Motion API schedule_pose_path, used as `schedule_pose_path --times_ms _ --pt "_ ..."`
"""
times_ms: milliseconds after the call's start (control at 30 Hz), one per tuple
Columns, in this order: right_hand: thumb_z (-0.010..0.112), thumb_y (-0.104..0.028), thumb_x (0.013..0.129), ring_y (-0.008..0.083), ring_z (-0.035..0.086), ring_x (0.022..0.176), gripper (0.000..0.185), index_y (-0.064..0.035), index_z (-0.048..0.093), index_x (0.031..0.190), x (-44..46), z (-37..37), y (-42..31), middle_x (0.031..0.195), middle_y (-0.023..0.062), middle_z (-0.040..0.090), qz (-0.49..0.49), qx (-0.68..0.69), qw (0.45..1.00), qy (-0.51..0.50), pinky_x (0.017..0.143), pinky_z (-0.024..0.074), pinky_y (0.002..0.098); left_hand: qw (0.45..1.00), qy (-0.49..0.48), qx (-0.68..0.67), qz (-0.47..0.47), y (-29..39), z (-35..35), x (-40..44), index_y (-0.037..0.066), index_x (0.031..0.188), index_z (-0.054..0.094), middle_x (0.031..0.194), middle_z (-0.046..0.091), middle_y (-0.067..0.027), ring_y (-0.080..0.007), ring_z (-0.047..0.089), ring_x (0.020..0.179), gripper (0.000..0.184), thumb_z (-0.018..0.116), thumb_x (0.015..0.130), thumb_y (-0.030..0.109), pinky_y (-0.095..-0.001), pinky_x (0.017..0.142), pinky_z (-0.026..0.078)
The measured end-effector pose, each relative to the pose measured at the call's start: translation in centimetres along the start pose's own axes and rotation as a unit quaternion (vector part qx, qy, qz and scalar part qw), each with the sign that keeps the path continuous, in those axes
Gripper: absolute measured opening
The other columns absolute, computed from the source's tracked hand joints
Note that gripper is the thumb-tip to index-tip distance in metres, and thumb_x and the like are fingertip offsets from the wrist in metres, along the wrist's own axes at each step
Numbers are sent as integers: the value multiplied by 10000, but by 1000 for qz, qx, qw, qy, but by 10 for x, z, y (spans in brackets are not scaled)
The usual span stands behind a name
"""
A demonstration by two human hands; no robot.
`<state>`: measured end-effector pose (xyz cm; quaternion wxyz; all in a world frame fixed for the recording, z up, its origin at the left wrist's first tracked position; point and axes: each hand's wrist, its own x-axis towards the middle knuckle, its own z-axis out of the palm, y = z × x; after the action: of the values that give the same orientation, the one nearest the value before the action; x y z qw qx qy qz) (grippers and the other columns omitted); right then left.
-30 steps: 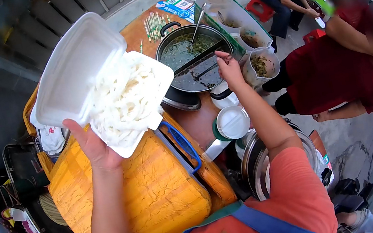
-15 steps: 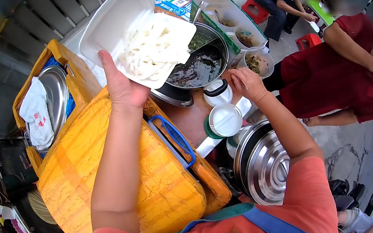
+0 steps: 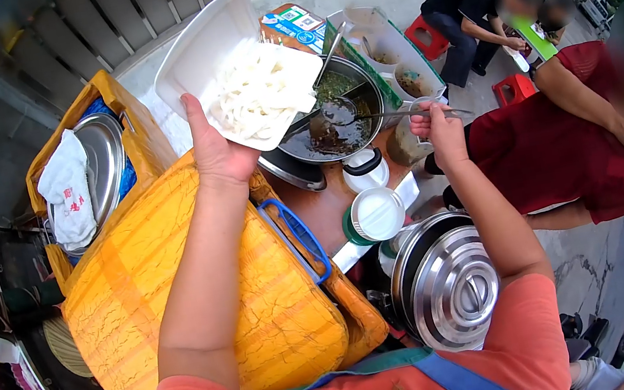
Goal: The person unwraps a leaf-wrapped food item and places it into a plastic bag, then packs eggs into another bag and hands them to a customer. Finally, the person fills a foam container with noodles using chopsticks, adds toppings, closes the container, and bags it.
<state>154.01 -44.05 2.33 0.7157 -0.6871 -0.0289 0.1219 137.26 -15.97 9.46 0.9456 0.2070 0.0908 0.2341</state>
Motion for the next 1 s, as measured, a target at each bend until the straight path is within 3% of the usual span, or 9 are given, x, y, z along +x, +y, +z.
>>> schedule_pose_path --times_ms 133,400,733,867,900,1000 --pt "385 -194 949 181 613 600 277 34 538 977 -7 4 -93 757 150 617 -107 -59 992 -40 569 529 275 1000 -9 -12 -12 0 -3 1 51 1348 324 1369 379 -145 -330 370 1251 786 345 842 651 -441 1048 288" --pt "432 -199 931 157 622 638 271 21 568 1012 -31 26 -223 810 136 631 -158 -106 980 -64 607 532 246 999 -2 -14 -35 3 -5 -2 53 1340 337 1360 391 -139 -325 379 1246 777 359 841 648 -463 1035 302" --pt "422 -198 932 159 628 653 277 31 552 1018 -54 60 -220 816 150 633 -132 -78 979 -133 608 530 244 998 -30 -40 -37 5 -11 -3 63 1328 348 1317 439 -132 -315 420 1214 726 396 852 609 -456 1019 334" --pt "426 -219 937 160 626 653 293 35 539 1033 -66 72 -213 807 160 633 -158 -87 968 -174 607 521 239 999 -19 -19 -21 0 -16 0 54 1337 333 1340 413 -136 -320 388 1240 745 375 853 620 -471 1034 303" --pt "428 -220 940 155 624 652 294 36 540 1029 -70 76 -213 803 155 634 -180 -102 965 -163 606 519 237 997 -44 -56 -32 0 -20 2 64 1323 355 1313 443 -128 -304 433 1200 726 467 834 589 -446 1022 332" --pt "429 -217 944 147 620 651 291 38 545 1021 -75 80 -212 794 145 636 -240 -138 948 -157 606 517 236 995 -59 -65 -44 1 -20 1 58 1321 355 1311 441 -137 -304 430 1203 738 465 829 598 -443 1023 332"
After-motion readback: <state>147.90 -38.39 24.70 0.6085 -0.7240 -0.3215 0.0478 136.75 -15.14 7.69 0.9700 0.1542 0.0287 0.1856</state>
